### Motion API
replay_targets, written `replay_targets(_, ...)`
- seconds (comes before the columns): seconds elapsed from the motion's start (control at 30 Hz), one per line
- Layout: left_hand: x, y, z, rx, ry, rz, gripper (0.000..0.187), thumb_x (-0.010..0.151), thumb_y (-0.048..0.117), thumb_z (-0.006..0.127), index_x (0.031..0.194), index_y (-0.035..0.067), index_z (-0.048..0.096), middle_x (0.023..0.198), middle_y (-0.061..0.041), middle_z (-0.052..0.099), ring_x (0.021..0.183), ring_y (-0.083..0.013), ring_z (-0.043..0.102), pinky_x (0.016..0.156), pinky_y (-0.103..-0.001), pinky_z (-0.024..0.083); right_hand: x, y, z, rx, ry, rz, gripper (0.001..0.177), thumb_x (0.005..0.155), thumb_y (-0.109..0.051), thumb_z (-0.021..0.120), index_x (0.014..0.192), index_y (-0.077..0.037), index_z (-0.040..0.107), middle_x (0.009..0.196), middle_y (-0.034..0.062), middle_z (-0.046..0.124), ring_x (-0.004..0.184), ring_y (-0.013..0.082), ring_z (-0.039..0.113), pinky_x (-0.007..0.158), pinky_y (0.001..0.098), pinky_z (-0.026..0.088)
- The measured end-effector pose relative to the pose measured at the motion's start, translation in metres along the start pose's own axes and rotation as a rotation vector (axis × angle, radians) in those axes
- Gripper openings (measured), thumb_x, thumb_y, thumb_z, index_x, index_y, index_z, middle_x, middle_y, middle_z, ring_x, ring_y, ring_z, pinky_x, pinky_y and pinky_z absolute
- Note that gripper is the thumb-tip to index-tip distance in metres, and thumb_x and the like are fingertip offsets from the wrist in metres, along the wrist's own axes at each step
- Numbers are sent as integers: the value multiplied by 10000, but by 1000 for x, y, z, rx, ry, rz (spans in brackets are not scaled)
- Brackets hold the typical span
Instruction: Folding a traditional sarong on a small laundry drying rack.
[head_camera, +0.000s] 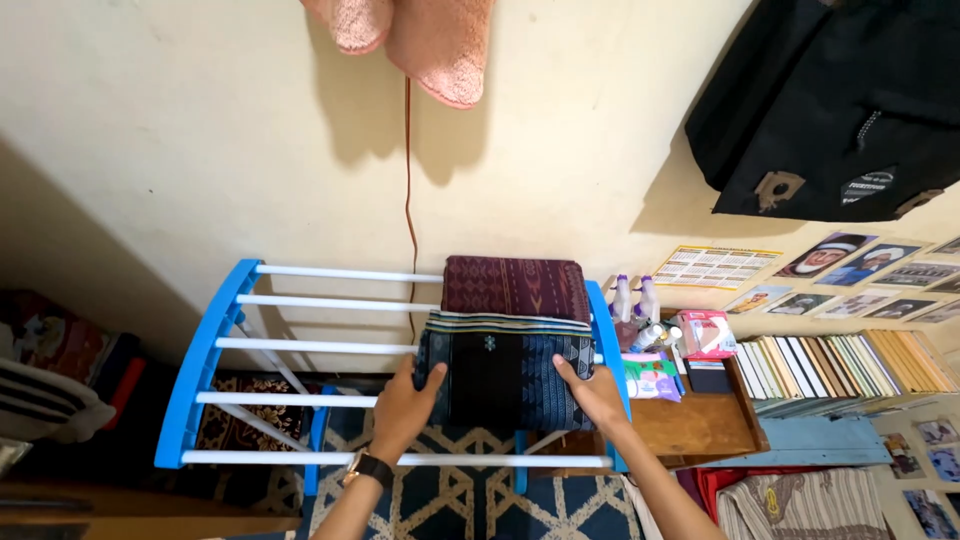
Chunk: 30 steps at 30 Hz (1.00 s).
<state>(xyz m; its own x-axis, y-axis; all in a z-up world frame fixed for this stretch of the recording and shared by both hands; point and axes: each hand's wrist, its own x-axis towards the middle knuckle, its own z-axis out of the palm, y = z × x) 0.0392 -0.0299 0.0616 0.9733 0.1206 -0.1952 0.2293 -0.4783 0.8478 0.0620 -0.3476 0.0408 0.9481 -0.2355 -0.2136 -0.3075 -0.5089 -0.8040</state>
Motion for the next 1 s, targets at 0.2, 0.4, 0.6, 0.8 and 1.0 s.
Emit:
replay_targets(0.2, -8, 42, -2, 255, 75, -87, 607, 950, 636, 514, 1240, 122, 652, 995, -234, 742, 984, -458, 676, 860, -528, 522, 5, -15, 0, -187, 162, -52, 648, 844, -603, 691, 870, 43, 745, 716, 204, 732, 682, 327, 708, 696, 434, 546)
replay_targets(0.4, 31, -11, 38, 464, 300, 65, 557, 1006, 606, 505, 1054, 78, 674, 1081, -188, 713, 1042, -428, 659, 838, -523, 524, 27, -6, 10, -552, 148, 81, 845, 876, -763, 611, 811, 70, 741, 850, 292, 718, 821, 423, 710, 761, 501, 558)
replay_targets(0.6, 50, -18, 33, 74, 132, -123, 713, 883, 631, 630, 1253, 31, 526, 1112, -193, 688, 1054, -397, 661, 880, -481, 509, 23, -6, 10, -397, 383, -74, 855, 726, -699, 737, 1068, 80, 650, 1012, 305, 695, 944, 453, 684, 837, 507, 547)
replay_targets(0.8, 49, -10, 14, -615, -263, -156, 696, 852, 519, 764, 1163, -103, 724, 1069, -190, 749, 891, -237, 696, 804, -382, 537, 11, -19, 13, -389, 564, -280, 944, 701, -574, 852, 1262, 98, 499, 1189, 305, 595, 1058, 466, 616, 862, 500, 508)
replay_targets(1.0, 4, 74, -28, -850, -273, -362, 538, 788, 347, 770, 1230, 56, 672, 1085, -101, 742, 940, -224, 722, 804, -374, 586, -29, -89, -7, -467, 541, -354, 635, 771, -482, 818, 1129, -20, 569, 1088, 193, 602, 1012, 362, 625, 852, 437, 525)
